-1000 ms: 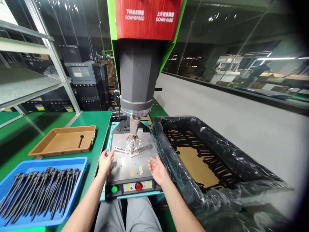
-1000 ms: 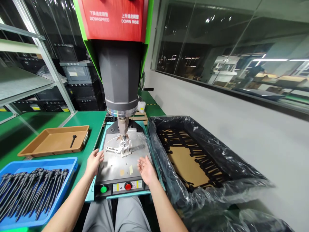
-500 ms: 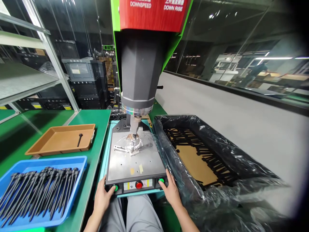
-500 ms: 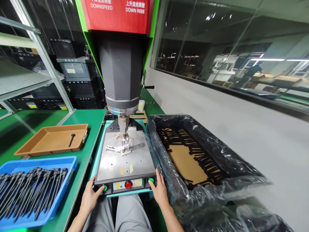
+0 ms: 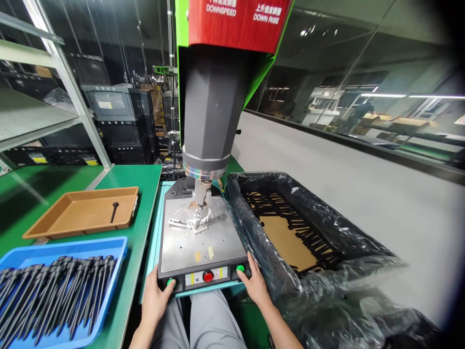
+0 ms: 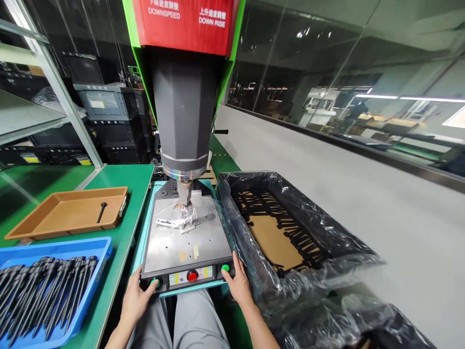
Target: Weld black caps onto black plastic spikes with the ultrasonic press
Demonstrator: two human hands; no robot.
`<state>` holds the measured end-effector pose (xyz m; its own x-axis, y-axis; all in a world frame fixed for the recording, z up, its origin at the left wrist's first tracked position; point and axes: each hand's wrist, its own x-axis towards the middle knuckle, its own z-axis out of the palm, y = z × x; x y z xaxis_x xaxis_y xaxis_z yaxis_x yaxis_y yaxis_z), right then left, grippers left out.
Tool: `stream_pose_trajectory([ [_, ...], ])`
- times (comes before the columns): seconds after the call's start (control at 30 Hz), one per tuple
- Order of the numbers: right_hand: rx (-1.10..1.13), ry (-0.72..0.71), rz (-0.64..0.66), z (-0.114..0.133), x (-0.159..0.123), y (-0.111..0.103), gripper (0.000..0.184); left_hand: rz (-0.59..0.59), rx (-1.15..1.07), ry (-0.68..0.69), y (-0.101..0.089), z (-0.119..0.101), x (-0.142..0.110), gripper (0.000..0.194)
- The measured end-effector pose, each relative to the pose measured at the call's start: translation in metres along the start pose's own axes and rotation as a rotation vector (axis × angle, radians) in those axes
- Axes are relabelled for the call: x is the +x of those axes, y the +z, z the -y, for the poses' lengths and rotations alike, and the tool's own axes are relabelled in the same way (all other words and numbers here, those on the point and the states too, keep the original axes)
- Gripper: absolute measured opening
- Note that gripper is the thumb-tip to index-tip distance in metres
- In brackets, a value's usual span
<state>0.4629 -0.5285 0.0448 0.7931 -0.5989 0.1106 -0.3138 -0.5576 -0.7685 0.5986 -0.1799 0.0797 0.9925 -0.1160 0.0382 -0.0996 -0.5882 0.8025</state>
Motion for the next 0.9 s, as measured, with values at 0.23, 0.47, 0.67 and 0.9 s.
stream_pose_trajectory([
  [0.23, 0.0, 0.045, -0.057, 0.0, 0.0, 0.007, 0.081, 0.021, -0.001, -0.001, -0.001, -0.008, 0.001, 0.076],
  [0.47, 0.008, 0.026, -0.057, 0.0, -0.001, 0.007, 0.082, 0.006, -0.044, -0.033, -0.001, -0.006, 0.003, 0.079],
  [0.67, -0.021, 0.018, -0.046, -0.001, -0.002, 0.007, 0.082, -0.17, -0.194, 0.014, -0.004, -0.024, 0.003, 0.064],
  [0.9, 0.007, -0.006, -0.048, -0.005, -0.001, 0.009, 0.082, 0.028, -0.818, -0.135, -0.002, -0.103, 0.055, 0.041],
])
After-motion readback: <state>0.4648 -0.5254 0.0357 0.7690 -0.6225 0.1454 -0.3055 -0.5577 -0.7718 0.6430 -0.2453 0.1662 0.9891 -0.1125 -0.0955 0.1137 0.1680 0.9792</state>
